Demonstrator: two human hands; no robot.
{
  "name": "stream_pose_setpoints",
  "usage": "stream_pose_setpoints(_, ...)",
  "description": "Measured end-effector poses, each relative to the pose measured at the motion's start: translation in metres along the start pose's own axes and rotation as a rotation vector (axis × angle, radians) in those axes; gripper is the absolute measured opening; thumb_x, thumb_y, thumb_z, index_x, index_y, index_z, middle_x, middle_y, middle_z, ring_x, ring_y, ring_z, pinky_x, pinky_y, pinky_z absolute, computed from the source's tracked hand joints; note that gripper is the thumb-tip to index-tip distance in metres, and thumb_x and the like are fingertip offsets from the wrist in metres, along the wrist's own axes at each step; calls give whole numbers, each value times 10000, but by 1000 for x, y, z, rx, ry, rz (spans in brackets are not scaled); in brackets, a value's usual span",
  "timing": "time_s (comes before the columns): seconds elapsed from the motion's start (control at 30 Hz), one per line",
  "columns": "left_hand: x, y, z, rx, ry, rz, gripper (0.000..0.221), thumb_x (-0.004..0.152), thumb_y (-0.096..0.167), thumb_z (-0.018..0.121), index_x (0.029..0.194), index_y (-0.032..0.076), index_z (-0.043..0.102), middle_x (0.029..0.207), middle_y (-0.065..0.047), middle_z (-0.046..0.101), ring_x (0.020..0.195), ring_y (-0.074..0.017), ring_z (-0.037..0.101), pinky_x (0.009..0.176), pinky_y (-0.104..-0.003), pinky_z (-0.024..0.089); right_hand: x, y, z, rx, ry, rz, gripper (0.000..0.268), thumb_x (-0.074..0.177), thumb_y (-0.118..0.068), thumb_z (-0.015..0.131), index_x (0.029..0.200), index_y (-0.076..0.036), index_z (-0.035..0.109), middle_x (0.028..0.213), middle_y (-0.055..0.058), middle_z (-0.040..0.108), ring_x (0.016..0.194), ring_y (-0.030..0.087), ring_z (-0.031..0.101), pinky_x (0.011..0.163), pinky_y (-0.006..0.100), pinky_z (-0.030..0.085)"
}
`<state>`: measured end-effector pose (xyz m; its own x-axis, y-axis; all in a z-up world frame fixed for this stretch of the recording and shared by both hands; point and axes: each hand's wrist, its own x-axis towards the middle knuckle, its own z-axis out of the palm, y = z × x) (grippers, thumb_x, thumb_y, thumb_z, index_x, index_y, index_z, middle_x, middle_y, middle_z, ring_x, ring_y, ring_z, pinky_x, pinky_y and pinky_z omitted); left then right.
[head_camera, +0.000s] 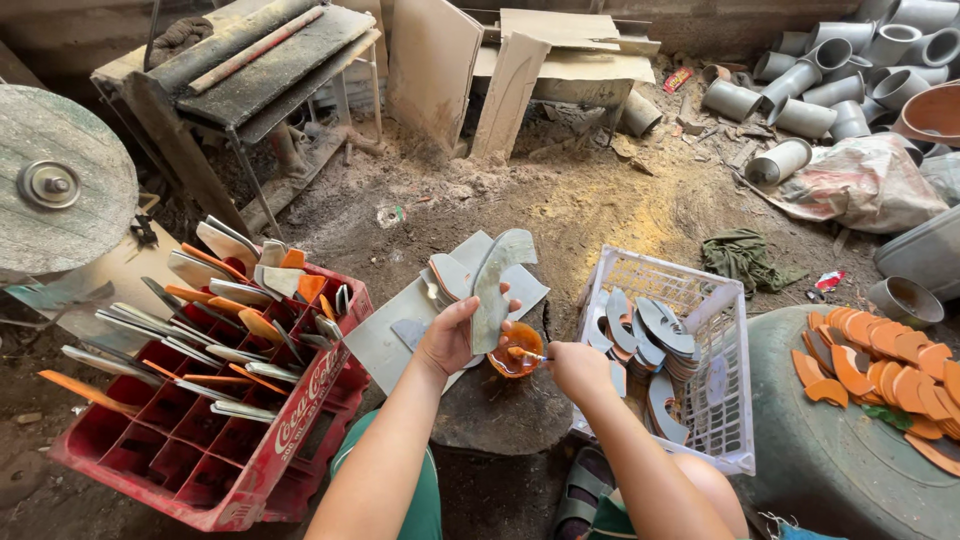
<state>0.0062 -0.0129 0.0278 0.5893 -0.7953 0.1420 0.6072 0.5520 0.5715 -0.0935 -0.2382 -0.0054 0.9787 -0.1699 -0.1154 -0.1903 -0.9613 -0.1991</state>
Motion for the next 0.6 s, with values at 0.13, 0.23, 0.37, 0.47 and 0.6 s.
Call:
stream_pose_setpoints(0.13, 0, 4, 0, 6, 1, 29, 629, 971, 325, 659, 1488, 23, 466, 1322, -195, 636, 1045, -239, 710, 892, -408, 603, -9, 3, -33, 190, 133, 70, 266, 909, -424, 694, 1031, -194, 744, 874, 83, 746, 833, 299, 719, 703, 441, 541)
stream_pose_setpoints(0.23, 0, 4, -1, 10, 22, 43, 616, 985, 319, 652, 1493, 22, 471, 1300, -181, 635, 1044, -233, 708, 892, -410, 608, -14, 16, -49, 448, 280, 80, 254, 935, -376, 678, 1048, -162, 755, 773, 74, 727, 694, 232, 687, 618, 381, 518)
stream_pose_setpoints(0.37, 2, 3, 1, 43, 54, 37, 603, 984, 312, 652, 1482, 24, 473, 1318, -186, 646, 1038, -214, 707, 889, -400, 605, -10, 30, -50, 930, 264, 93, 284, 1014, -319, 614, 1040, -56, 719, 660, 43, 656, 553, 112, 569, 523, 280, 449)
stream_pose_setpoints(0.47, 3, 2, 6, 76, 68, 15, 600, 977, 305, 647, 1480, 26, 474, 1322, -182, 650, 1035, -213, 710, 899, -401, 603, -6, 31, -42, 1108, 273, 104, 300, 1021, -310, 599, 1062, -27, 689, 690, 20, 640, 521, 84, 534, 465, 253, 402)
stream_pose_setpoints(0.6, 5, -5, 12, 99, 75, -29, 592, 976, 285, 635, 1482, 22, 472, 1310, -163, 651, 1036, -218, 713, 913, -416, 602, -3, 16, -27, 1152, 318, 97, 263, 989, -264, 628, 1121, -37, 631, 762, 15, 662, 525, 62, 560, 433, 229, 429)
